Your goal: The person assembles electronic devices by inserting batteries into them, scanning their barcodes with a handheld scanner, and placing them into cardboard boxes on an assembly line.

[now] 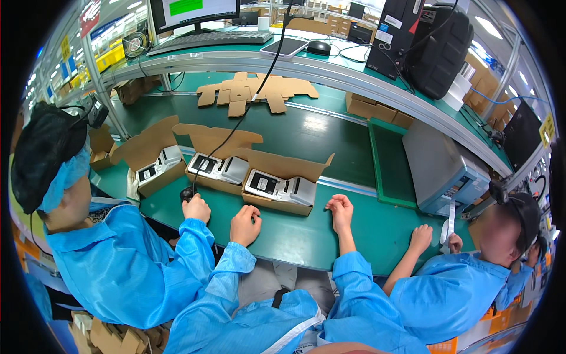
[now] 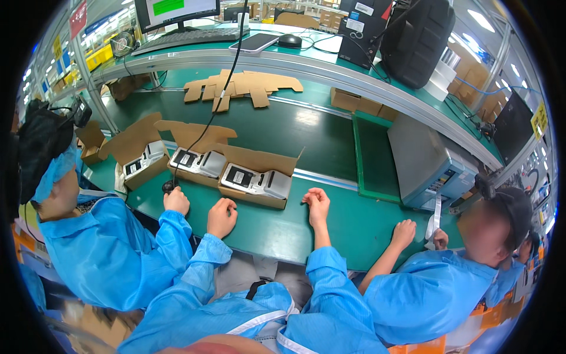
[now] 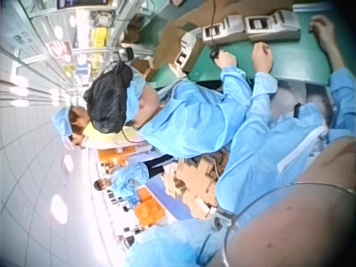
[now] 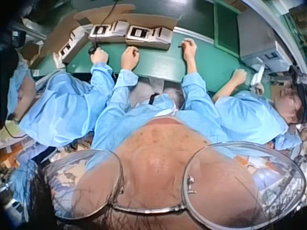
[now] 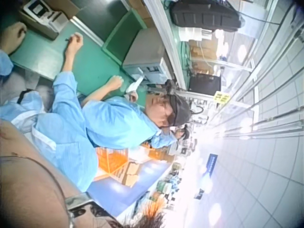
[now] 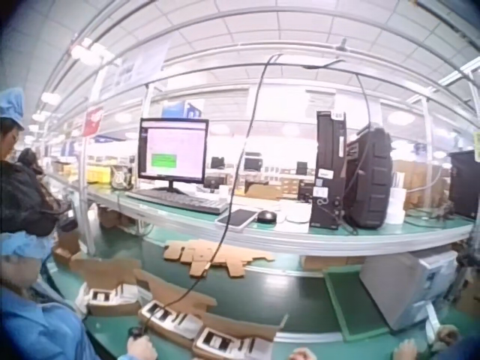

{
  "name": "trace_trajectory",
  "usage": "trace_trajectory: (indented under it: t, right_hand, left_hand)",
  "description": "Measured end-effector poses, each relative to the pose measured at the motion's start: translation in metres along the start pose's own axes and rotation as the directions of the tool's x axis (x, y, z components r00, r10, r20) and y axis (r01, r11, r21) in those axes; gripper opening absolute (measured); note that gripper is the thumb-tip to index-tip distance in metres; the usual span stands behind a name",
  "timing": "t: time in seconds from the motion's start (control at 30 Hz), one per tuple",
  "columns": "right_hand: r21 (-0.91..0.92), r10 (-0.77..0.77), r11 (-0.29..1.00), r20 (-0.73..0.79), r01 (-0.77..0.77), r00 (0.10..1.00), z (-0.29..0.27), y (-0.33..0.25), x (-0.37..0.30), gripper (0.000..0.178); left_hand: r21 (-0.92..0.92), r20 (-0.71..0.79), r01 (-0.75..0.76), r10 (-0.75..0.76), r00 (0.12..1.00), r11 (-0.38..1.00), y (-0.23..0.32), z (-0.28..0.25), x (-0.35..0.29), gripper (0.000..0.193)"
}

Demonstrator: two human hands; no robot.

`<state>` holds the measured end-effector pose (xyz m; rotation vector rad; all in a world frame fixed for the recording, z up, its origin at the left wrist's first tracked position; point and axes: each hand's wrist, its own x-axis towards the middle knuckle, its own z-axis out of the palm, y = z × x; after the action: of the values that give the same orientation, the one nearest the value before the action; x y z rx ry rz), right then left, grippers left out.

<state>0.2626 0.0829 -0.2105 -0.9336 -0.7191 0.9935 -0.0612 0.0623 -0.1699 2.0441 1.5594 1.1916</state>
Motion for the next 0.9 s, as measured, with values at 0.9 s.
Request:
trace_trajectory:
  t: [0.9]
  right_hand:
    - [0.021, -0.058, 0.998, 0.037, 0.058, 0.998, 0.005, 0.006, 0.006, 0.014]
  left_hand:
    - [0.054, 0.016, -0.105, 0.104, 0.994, 0.993, -0.002, 0.004, 0.0, 0.005]
